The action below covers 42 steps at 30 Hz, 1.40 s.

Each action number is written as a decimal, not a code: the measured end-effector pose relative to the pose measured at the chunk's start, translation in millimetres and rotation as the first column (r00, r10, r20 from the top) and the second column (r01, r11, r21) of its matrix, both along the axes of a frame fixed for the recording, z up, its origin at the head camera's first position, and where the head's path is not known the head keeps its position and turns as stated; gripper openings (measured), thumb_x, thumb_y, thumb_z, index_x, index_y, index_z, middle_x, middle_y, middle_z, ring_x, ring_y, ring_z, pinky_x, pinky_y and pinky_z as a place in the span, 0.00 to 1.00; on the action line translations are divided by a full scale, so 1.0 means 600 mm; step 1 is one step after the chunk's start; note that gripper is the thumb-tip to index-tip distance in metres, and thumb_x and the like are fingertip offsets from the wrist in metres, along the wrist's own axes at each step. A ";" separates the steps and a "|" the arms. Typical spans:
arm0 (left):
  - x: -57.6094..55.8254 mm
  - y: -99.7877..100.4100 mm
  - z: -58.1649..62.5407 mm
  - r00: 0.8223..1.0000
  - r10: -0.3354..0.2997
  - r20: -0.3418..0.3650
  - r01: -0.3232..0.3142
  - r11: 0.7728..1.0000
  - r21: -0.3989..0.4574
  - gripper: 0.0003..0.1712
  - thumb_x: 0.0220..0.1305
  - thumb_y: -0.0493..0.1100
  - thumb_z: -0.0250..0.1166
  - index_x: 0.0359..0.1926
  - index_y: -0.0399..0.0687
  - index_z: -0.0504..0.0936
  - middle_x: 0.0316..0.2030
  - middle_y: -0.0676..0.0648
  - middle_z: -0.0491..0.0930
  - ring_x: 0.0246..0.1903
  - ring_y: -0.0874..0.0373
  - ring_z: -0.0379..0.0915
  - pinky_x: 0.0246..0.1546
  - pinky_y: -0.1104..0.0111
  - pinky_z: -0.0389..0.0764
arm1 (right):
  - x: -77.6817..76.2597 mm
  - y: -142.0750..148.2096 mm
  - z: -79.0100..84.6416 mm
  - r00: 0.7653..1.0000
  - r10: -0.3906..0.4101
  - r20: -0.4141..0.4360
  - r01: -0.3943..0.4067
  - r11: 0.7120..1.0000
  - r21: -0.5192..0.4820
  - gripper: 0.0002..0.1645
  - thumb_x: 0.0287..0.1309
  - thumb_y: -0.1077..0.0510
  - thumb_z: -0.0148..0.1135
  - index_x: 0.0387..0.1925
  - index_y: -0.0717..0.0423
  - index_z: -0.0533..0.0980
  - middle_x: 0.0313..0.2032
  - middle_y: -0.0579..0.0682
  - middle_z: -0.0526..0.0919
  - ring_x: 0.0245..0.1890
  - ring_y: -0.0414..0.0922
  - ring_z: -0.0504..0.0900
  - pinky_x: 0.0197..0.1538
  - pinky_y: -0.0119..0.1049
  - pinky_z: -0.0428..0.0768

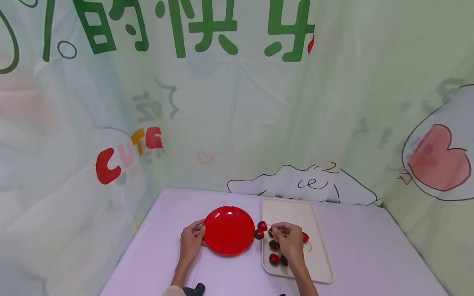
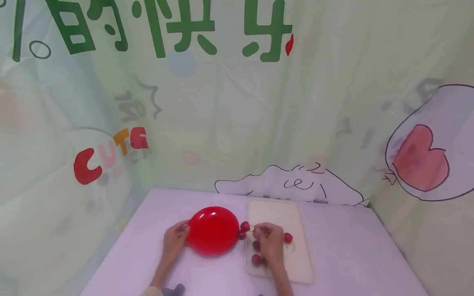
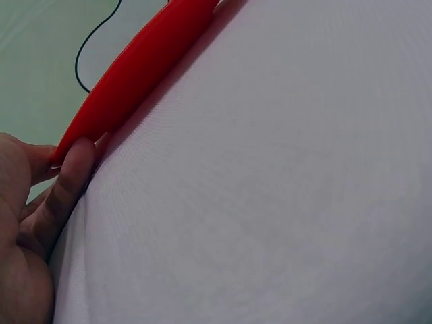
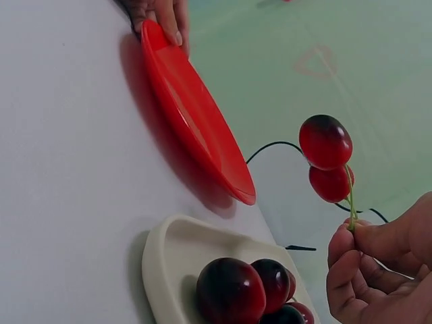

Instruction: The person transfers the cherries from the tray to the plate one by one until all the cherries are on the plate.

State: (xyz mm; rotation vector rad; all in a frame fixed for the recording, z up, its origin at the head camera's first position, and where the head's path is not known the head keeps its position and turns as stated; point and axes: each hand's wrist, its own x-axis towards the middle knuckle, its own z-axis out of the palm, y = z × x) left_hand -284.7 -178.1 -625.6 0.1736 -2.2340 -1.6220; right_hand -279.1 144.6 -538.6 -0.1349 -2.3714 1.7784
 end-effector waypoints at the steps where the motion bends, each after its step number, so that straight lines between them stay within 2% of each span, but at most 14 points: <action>1: 0.001 0.000 -0.001 1.000 0.003 0.001 -0.003 1.000 0.003 0.17 0.78 0.35 0.66 0.64 0.38 0.86 0.49 0.33 0.90 0.27 0.64 0.86 0.24 0.76 0.85 | 0.000 -0.002 0.000 1.000 0.001 0.000 -0.001 1.000 -0.004 0.06 0.69 0.73 0.68 0.44 0.72 0.87 0.37 0.65 0.92 0.29 0.43 0.87 0.34 0.25 0.88; 7: -0.003 0.001 -0.003 0.999 -0.021 0.028 0.021 1.000 0.009 0.19 0.79 0.37 0.65 0.67 0.40 0.85 0.52 0.33 0.89 0.29 0.65 0.87 0.26 0.76 0.86 | -0.006 -0.014 0.005 1.000 0.006 -0.003 -0.006 1.000 0.000 0.06 0.69 0.72 0.68 0.44 0.71 0.87 0.34 0.61 0.91 0.28 0.43 0.86 0.34 0.27 0.88; 10: -0.005 0.000 -0.003 0.999 -0.025 0.037 0.024 0.999 0.026 0.19 0.80 0.38 0.65 0.67 0.41 0.85 0.52 0.33 0.90 0.24 0.65 0.85 0.26 0.76 0.86 | -0.011 -0.024 0.002 1.000 0.028 -0.011 -0.028 1.000 -0.013 0.05 0.69 0.72 0.68 0.43 0.71 0.88 0.33 0.60 0.91 0.27 0.42 0.86 0.33 0.28 0.88; 14: -0.003 0.000 -0.003 0.999 -0.037 0.026 0.035 0.998 0.045 0.18 0.80 0.36 0.64 0.66 0.38 0.85 0.51 0.32 0.89 0.20 0.64 0.82 0.24 0.76 0.85 | -0.017 -0.036 -0.004 0.999 0.044 -0.001 -0.044 0.999 -0.032 0.05 0.68 0.72 0.69 0.42 0.70 0.88 0.32 0.60 0.91 0.26 0.41 0.86 0.33 0.26 0.87; 20: -0.001 0.005 -0.004 0.999 -0.054 0.008 0.053 0.997 0.062 0.19 0.79 0.36 0.65 0.66 0.36 0.84 0.51 0.31 0.89 0.21 0.63 0.83 0.24 0.75 0.86 | -0.023 -0.048 -0.008 1.000 0.026 0.001 -0.026 0.998 -0.053 0.05 0.66 0.73 0.71 0.42 0.71 0.89 0.34 0.61 0.91 0.27 0.39 0.86 0.33 0.22 0.86; 27: -0.005 0.000 -0.010 0.999 -0.031 0.040 0.029 0.999 0.042 0.18 0.80 0.38 0.64 0.66 0.41 0.85 0.51 0.34 0.90 0.18 0.62 0.81 0.26 0.76 0.85 | -0.029 -0.078 -0.008 0.998 0.051 0.024 -0.050 0.997 -0.063 0.06 0.68 0.71 0.69 0.44 0.69 0.89 0.36 0.63 0.91 0.29 0.46 0.87 0.34 0.25 0.87; 34: -0.003 -0.001 -0.004 0.998 -0.045 0.040 0.043 0.998 0.045 0.18 0.81 0.38 0.64 0.66 0.40 0.85 0.51 0.33 0.90 0.19 0.62 0.82 0.26 0.76 0.86 | -0.043 -0.113 -0.015 0.996 0.087 0.015 -0.086 0.993 -0.077 0.05 0.67 0.72 0.70 0.41 0.70 0.89 0.31 0.59 0.90 0.25 0.40 0.85 0.32 0.23 0.85; 42: -0.001 0.002 0.005 0.999 -0.038 0.029 0.037 0.998 0.041 0.18 0.79 0.35 0.64 0.65 0.37 0.85 0.51 0.31 0.89 0.19 0.63 0.81 0.23 0.74 0.85 | -0.046 -0.137 -0.016 0.990 0.137 0.032 -0.134 0.988 -0.077 0.03 0.67 0.72 0.71 0.39 0.70 0.89 0.29 0.58 0.89 0.24 0.40 0.84 0.31 0.25 0.85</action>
